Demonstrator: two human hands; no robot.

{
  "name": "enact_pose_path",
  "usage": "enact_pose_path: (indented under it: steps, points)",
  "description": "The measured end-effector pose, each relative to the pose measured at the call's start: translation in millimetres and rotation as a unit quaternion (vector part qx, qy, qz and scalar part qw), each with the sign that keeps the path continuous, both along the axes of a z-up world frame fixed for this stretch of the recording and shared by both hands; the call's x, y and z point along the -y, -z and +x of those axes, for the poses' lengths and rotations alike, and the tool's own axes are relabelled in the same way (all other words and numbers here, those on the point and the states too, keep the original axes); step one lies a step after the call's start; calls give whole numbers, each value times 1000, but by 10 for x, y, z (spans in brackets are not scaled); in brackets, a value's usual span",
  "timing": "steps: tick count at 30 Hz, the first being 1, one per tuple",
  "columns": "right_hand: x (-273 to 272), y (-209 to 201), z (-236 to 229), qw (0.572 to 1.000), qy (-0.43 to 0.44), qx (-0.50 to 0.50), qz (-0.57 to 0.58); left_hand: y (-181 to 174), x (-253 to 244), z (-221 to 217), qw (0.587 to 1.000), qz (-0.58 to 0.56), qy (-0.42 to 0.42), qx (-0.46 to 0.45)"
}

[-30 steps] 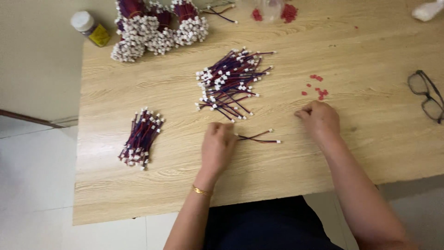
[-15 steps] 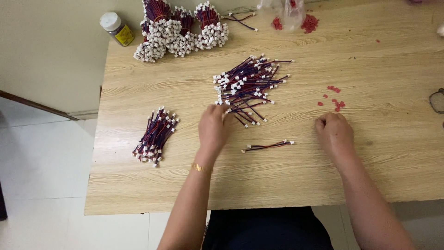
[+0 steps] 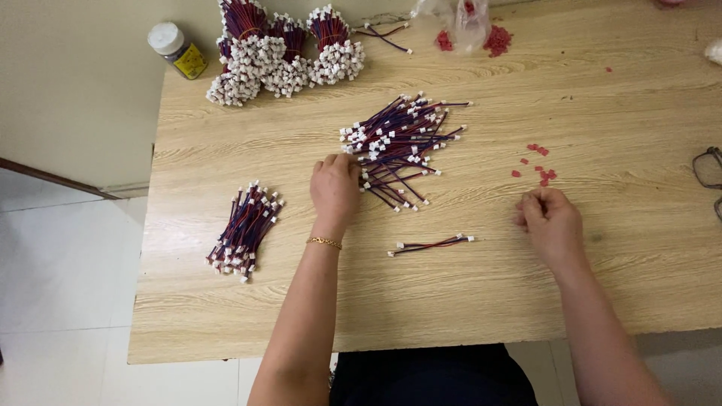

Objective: Assembling small red plastic sleeves onto the ends of wire harnesses at a workbench

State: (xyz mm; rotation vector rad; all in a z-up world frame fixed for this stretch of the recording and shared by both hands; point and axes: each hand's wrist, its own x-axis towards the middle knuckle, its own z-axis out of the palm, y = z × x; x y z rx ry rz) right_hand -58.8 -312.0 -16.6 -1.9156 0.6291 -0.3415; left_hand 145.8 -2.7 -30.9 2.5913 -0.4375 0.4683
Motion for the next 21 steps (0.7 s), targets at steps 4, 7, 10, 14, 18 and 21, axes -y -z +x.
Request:
enact_pose_path:
  steps: [4,7,10,14,18,21]
  points:
    - [-46,116,72,995,-8,66,79,122,-39,105,1000,-4,1,-22]
    - [-195,-90,79,991,-2,86,105,79,-33,86,1000,-16,13,-18]
    - [-329,-319,63,987,0,99,128,-6,-3,28,998,-59,25,-10]
    - [-290,-269,47,965,-3,146,216,-451,-8,-168,984,-168,61,-12]
    - [-362,-296,80,946,-13,166,277,-881,-73,-517,968,-237,80,-6]
    - [-656,-601,116,926,-29,191,323,-956,-42,-805,941,-317,89,-77]
